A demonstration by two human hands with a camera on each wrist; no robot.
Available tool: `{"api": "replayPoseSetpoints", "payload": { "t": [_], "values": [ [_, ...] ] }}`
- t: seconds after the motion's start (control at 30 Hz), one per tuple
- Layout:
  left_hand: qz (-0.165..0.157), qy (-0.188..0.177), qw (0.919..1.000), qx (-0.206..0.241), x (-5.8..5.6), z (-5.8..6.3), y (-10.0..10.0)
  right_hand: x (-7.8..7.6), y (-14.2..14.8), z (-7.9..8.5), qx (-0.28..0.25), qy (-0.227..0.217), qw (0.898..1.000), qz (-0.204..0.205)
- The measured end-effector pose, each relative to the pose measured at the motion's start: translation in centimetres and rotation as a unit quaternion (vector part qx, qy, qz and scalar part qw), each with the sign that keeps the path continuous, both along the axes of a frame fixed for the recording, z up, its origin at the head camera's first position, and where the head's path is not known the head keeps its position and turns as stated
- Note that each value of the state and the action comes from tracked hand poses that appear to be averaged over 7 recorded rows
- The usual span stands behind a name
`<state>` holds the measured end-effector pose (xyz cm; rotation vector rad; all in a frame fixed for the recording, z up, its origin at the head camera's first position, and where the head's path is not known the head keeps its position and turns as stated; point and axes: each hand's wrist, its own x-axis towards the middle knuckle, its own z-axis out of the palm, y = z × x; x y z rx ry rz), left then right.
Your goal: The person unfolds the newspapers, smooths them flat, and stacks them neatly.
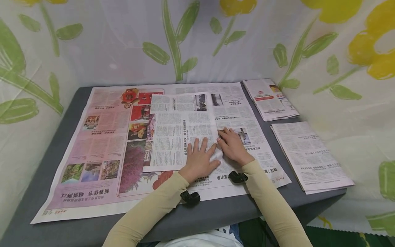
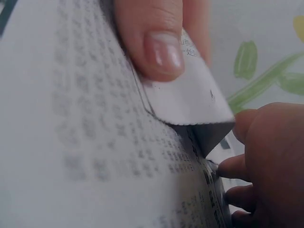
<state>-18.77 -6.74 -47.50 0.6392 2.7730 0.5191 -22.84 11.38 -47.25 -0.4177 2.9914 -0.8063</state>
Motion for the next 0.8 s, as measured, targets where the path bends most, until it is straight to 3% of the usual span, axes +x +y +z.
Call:
{"api": "replayPoseSetpoints", "payload": {
  "t": [0.13,0.4,0.6,0.8],
  "values": [
    [0.003,0.007,0.9997,0.024,-0.2,-0.3,-0.2,0.0,0.1,-0.1,-0.004,0.005,1.000,0.002],
    [0.046,-0.006,0.9883,0.145,-0.6,0.1,-0.5,0.0,0.0,-0.2,-0.032,0.014,0.999,-0.007],
    [0.092,-0.038,0.9666,0.236,-0.8,0.7,-0.9,0.2,0.0,-0.3,-0.031,0.047,0.998,0.010],
    [0.139,-0.065,0.9381,0.310,-0.6,1.2,-1.7,0.0,0.1,-0.5,-0.008,0.002,1.000,0.011]
  ]
}}
